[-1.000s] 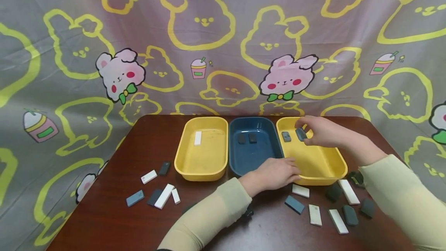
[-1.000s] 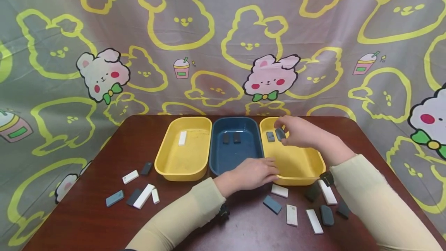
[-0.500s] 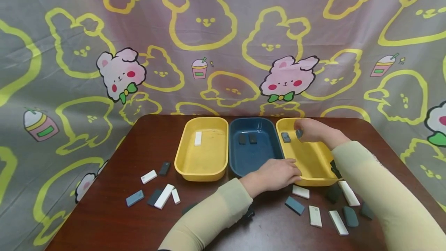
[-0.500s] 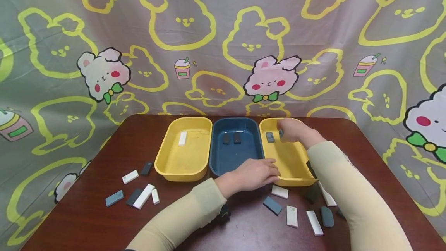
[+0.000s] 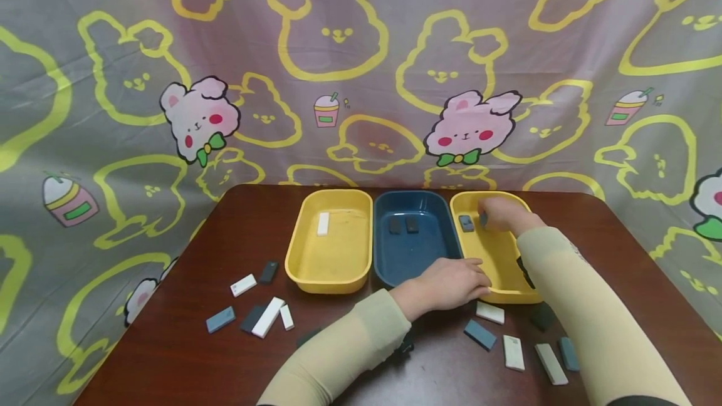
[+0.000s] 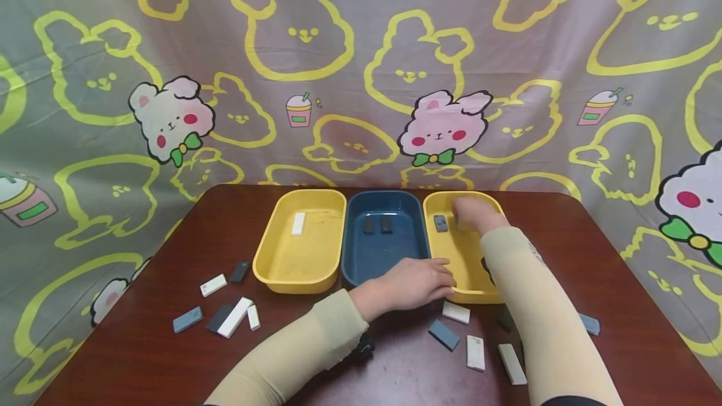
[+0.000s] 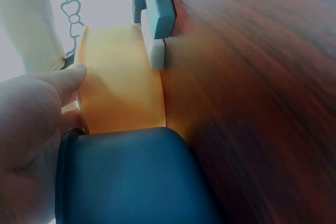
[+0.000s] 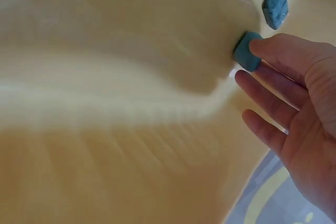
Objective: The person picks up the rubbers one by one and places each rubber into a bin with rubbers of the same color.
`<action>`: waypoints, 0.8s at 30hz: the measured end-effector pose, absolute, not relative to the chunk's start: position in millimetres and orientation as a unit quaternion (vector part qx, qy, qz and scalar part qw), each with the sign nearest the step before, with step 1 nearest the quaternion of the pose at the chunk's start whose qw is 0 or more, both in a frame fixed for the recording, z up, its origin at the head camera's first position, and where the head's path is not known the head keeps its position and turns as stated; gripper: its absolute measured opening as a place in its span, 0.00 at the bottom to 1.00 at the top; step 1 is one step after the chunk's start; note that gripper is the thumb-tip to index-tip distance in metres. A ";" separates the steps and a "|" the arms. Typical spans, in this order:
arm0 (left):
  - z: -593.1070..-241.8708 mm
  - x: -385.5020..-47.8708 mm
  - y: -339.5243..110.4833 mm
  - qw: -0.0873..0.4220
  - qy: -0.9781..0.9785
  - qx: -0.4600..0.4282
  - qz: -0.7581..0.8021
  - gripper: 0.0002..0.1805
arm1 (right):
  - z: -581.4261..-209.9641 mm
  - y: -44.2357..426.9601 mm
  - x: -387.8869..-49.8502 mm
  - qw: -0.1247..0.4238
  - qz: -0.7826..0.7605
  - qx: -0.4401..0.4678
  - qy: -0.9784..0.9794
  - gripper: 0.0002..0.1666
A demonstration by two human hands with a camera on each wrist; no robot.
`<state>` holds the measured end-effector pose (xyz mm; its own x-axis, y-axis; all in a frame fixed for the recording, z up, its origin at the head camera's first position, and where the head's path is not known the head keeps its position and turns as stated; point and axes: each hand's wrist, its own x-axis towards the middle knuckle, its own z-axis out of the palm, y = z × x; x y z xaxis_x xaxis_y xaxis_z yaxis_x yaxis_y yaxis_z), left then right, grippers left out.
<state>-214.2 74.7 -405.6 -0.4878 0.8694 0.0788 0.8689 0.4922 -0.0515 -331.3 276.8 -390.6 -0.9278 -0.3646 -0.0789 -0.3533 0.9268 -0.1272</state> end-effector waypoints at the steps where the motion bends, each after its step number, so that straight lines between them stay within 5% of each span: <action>1: -405.7 -213.9 75.1 0.046 -0.862 -0.505 0.002 0.16 | -391.4 277.2 -331.0 0.055 -0.057 -0.180 0.980 0.08; 12: -408.7 -212.9 76.2 0.036 -0.861 -0.507 -0.003 0.16 | -389.2 284.6 -322.5 0.063 -0.077 -0.175 0.979 0.17; 24: -409.5 -212.5 75.6 0.021 -0.860 -0.509 -0.010 0.16 | -339.4 300.8 -287.2 -0.049 -0.093 -0.179 0.978 0.14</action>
